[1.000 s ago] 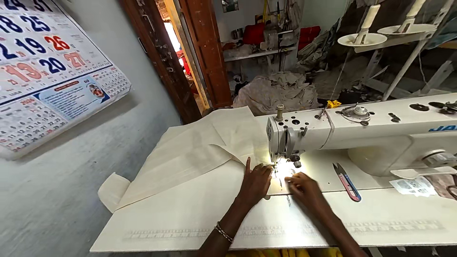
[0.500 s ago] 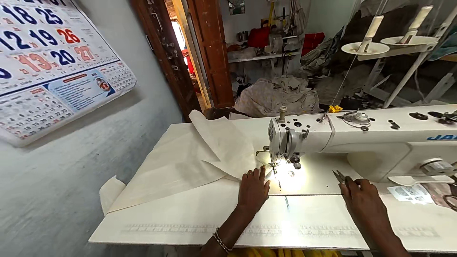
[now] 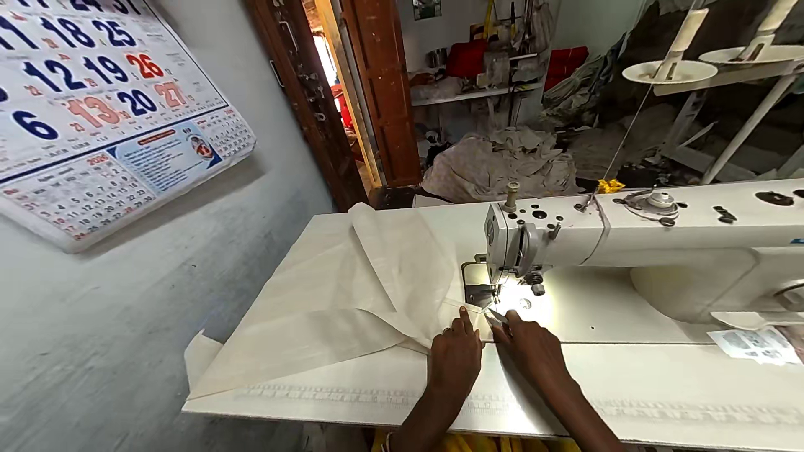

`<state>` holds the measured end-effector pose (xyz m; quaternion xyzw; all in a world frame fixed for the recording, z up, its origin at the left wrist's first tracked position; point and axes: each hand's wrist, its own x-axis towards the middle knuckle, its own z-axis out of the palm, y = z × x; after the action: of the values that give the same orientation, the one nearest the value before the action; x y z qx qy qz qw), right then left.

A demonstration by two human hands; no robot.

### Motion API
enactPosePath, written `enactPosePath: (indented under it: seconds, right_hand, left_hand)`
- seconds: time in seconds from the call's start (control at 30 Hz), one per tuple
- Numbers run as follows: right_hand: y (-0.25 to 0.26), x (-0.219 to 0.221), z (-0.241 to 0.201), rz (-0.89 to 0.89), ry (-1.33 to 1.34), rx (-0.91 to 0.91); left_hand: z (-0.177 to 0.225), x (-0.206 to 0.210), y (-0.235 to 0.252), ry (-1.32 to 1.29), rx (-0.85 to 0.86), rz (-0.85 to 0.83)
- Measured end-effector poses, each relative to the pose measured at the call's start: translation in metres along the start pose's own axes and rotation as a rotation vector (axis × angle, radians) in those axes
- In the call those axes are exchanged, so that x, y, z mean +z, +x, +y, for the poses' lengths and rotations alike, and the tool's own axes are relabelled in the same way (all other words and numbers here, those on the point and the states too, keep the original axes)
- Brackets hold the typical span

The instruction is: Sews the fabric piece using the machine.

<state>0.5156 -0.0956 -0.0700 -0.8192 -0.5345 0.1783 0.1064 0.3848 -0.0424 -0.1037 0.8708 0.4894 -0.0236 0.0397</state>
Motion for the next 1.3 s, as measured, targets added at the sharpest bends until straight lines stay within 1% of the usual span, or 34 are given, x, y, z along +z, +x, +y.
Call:
enactPosePath:
  seconds: [0.07,0.13,0.2,0.23,0.27,0.3,0.33,0.4,0.43,0.47,0.5,0.53,0.6,0.63,0.67,0.7,0.73,0.8,0.87,0.93,0.97,1.03,1.1,1.17,1.2,1.27,1.3]
  right_hand:
    - [0.010,0.001,-0.010,0.015,-0.027,0.035]
    - [0.012,0.009,-0.005,0.071,-0.022,0.030]
    - [0.005,0.018,0.017,0.145,0.040,0.008]
    - [0.000,0.020,0.032,0.193,0.076,0.004]
    - [-0.005,0.021,0.051,0.250,0.106,0.005]
    - [-0.010,0.021,0.070,0.307,0.125,0.011]
    - [-0.013,0.019,0.090,0.360,0.144,0.022]
    - [-0.015,0.011,0.124,0.449,0.166,0.053]
    - [-0.014,0.004,0.137,0.482,0.169,0.067]
    - [-0.010,-0.001,0.148,0.510,0.162,0.079]
    - [-0.005,-0.004,0.158,0.541,0.139,0.085]
    - [0.002,-0.005,0.165,0.576,0.097,0.083]
    - [0.011,0.001,0.169,0.651,-0.024,0.061]
    - [0.013,0.003,0.165,0.690,-0.068,0.028]
    - [0.013,0.005,0.157,0.722,-0.087,-0.002]
    - [0.011,0.007,0.145,0.736,-0.092,-0.030]
    - [0.009,0.010,0.137,0.737,-0.090,-0.069]
    - [-0.001,0.015,0.120,0.663,-0.034,-0.161]
    - [-0.018,0.020,0.092,0.520,0.067,-0.269]
    - [-0.035,0.030,0.049,0.425,0.194,-0.428]
    - [-0.044,0.036,0.023,0.391,0.272,-0.512]
    - [-0.058,0.041,-0.032,0.326,0.421,-0.651]
    - [-0.054,0.044,-0.078,0.312,0.484,-0.762]
    - [-0.033,0.046,-0.108,0.237,0.436,-0.821]
    - [-0.021,0.047,-0.117,0.139,0.370,-0.824]
    - [-0.001,0.055,-0.127,-0.058,0.236,-0.827]
    - [0.006,0.064,-0.128,-0.099,0.212,-0.841]
  left_hand:
    - [-0.001,0.004,-0.003,-0.010,0.017,0.034]
    - [-0.009,0.000,-0.011,-0.074,0.099,0.026]
    - [-0.029,-0.019,-0.027,-0.187,0.279,0.029]
    - [-0.043,-0.032,-0.034,-0.189,0.359,0.085]
    - [-0.063,-0.046,-0.040,-0.156,0.391,0.149]
    - [-0.089,-0.059,-0.043,-0.122,0.380,0.200]
    - [-0.120,-0.069,-0.044,-0.088,0.322,0.204]
    - [-0.188,-0.082,-0.038,-0.068,0.117,0.061]
    - [-0.223,-0.081,-0.031,-0.095,0.013,0.000]
    - [-0.256,-0.075,-0.026,-0.121,-0.069,-0.027]
    - [-0.283,-0.066,-0.023,-0.135,-0.137,-0.004]
    - [-0.298,-0.060,-0.023,-0.101,-0.224,0.044]
    - [-0.308,-0.045,-0.025,0.042,-0.409,0.136]
    - [-0.309,-0.038,-0.027,0.080,-0.446,0.179]
    - [-0.311,-0.032,-0.028,0.079,-0.433,0.225]
    - [-0.316,-0.029,-0.029,0.039,-0.381,0.253]
    - [-0.321,-0.027,-0.030,-0.027,-0.320,0.240]
    - [-0.331,-0.036,-0.028,-0.155,-0.297,0.110]
    - [-0.342,-0.045,-0.023,-0.223,-0.268,0.018]
    - [-0.348,-0.044,-0.018,-0.290,-0.169,-0.018]
    - [-0.348,-0.039,-0.016,-0.311,-0.092,-0.005]
    - [-0.337,-0.034,-0.019,-0.278,0.073,0.075]
    - [-0.310,-0.034,-0.032,-0.181,0.221,0.202]
    - [-0.276,-0.034,-0.052,-0.088,0.360,0.337]
    - [-0.260,-0.033,-0.065,-0.047,0.408,0.374]
    - [-0.246,-0.032,-0.094,0.012,0.420,0.365]
    - [-0.250,-0.034,-0.109,0.023,0.365,0.318]
